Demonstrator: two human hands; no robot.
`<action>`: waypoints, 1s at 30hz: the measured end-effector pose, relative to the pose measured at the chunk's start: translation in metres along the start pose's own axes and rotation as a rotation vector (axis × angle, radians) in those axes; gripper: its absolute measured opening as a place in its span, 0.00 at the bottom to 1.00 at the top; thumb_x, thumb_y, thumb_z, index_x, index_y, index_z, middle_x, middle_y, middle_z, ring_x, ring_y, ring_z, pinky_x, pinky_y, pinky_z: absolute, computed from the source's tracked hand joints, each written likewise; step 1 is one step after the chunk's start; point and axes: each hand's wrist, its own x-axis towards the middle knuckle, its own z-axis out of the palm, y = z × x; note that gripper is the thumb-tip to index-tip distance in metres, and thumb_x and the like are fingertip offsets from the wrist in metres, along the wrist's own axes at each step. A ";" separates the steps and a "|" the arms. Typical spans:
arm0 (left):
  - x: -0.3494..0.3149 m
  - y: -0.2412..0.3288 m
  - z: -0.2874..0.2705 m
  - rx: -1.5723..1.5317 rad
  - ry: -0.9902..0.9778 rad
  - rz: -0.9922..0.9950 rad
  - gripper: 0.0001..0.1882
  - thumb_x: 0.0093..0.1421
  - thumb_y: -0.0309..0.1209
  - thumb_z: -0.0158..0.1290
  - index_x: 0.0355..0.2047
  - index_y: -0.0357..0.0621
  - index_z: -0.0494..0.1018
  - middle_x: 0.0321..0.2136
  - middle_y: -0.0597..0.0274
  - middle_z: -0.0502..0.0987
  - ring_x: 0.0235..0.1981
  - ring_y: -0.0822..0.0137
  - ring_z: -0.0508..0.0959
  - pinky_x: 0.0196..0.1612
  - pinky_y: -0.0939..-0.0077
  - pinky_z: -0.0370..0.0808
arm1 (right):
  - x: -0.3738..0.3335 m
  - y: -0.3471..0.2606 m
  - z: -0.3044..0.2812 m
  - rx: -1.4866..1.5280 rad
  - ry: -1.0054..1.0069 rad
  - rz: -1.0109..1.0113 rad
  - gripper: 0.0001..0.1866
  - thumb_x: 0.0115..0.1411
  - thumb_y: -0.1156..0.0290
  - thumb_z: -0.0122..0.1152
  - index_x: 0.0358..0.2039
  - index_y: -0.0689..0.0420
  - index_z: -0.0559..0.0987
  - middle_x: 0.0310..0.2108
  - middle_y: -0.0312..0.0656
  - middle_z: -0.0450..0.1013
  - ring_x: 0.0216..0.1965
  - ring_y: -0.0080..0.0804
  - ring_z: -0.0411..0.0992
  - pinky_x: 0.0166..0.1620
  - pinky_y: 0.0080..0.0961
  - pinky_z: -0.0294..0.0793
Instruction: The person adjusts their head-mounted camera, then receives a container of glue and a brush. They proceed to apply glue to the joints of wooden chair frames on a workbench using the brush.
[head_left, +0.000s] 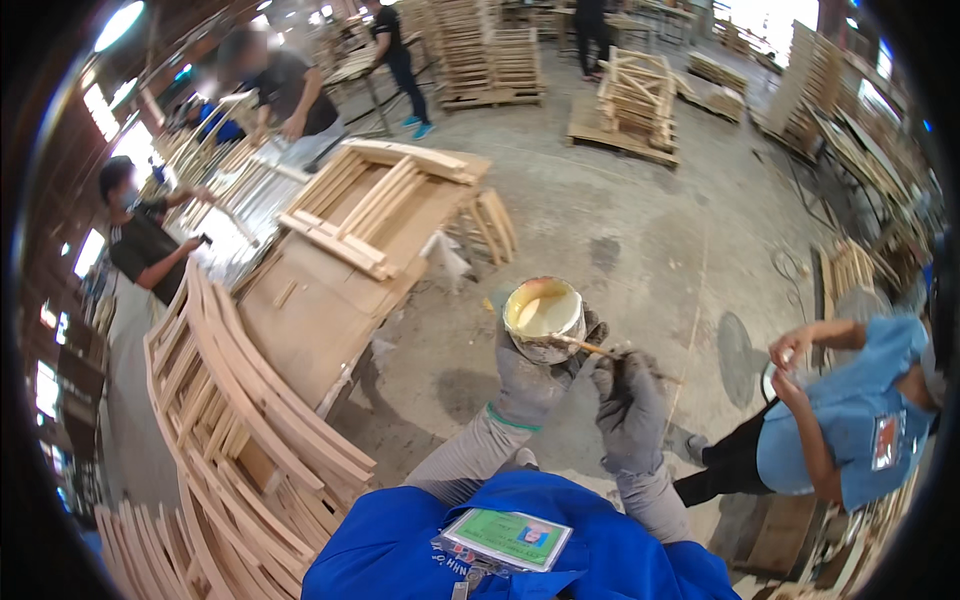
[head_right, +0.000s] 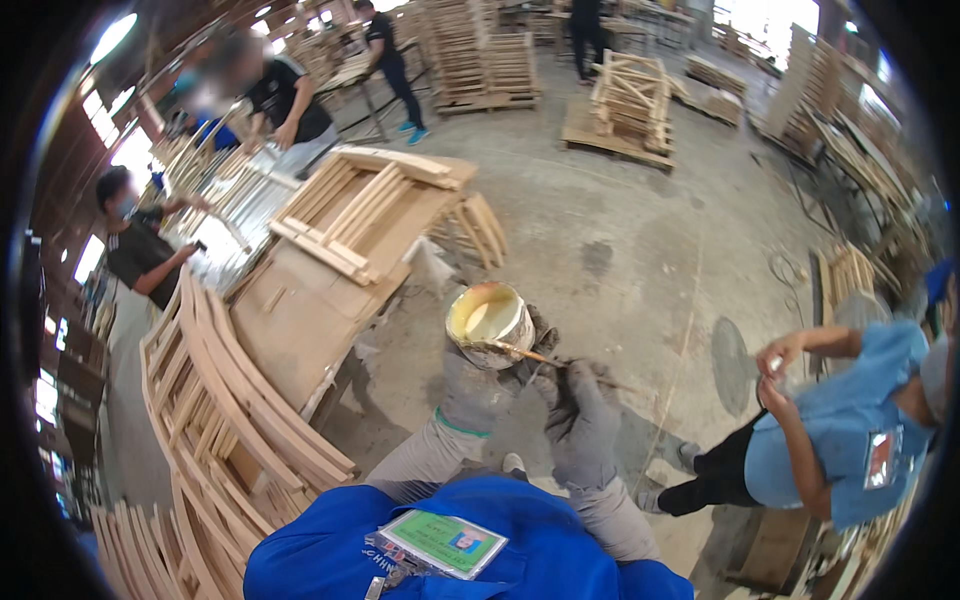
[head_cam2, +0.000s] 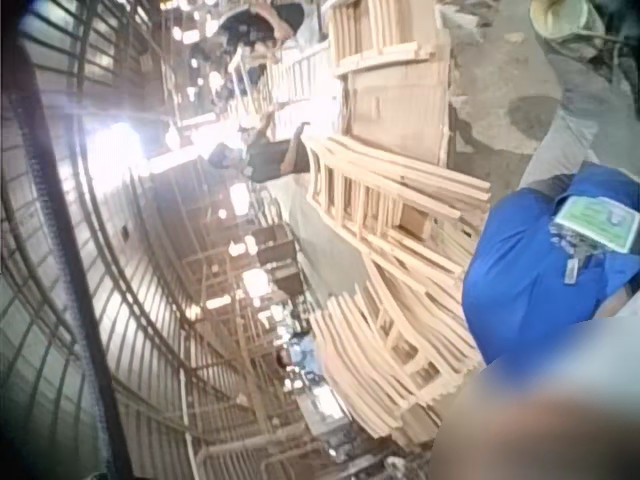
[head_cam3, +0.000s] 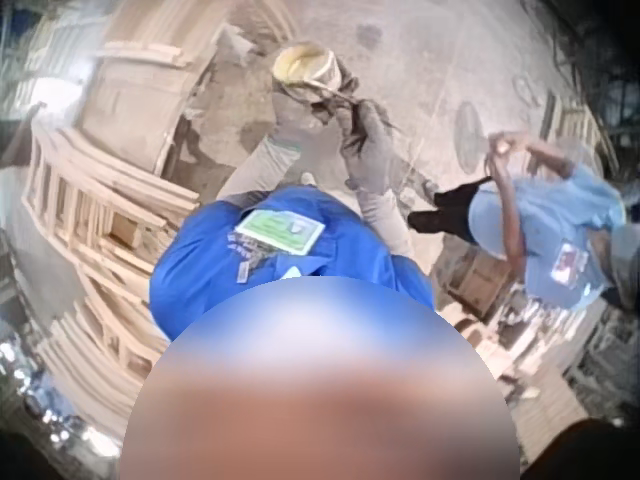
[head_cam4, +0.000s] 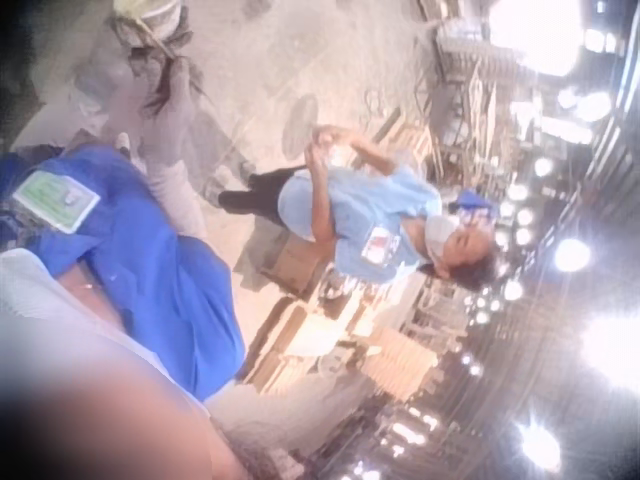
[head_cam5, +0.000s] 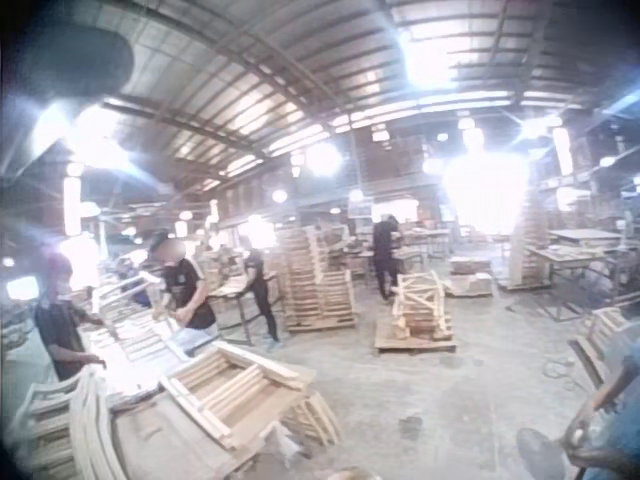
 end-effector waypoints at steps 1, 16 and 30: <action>0.000 0.023 -0.003 0.017 -0.038 0.083 0.26 0.62 0.51 0.35 0.50 0.44 0.65 0.43 0.53 0.72 0.43 0.55 0.74 0.47 0.54 0.72 | 0.011 0.008 0.013 -0.062 -0.053 -0.025 0.05 0.62 0.76 0.47 0.38 0.62 0.68 0.36 0.45 0.71 0.37 0.34 0.73 0.38 0.26 0.80; 0.002 0.201 -0.046 -0.058 0.105 0.623 0.30 0.60 0.54 0.38 0.51 0.43 0.64 0.43 0.49 0.71 0.45 0.50 0.73 0.47 0.55 0.73 | 0.169 0.157 0.133 -0.510 -0.459 0.206 0.03 0.59 0.80 0.47 0.35 0.64 0.67 0.35 0.50 0.71 0.35 0.37 0.75 0.38 0.32 0.80; 0.164 0.334 -0.071 -0.112 0.037 0.796 0.32 0.60 0.56 0.36 0.54 0.45 0.60 0.49 0.51 0.67 0.50 0.51 0.69 0.52 0.53 0.68 | 0.379 0.257 0.214 -0.468 -0.652 0.463 0.05 0.56 0.79 0.53 0.34 0.63 0.70 0.33 0.45 0.73 0.34 0.27 0.73 0.35 0.22 0.76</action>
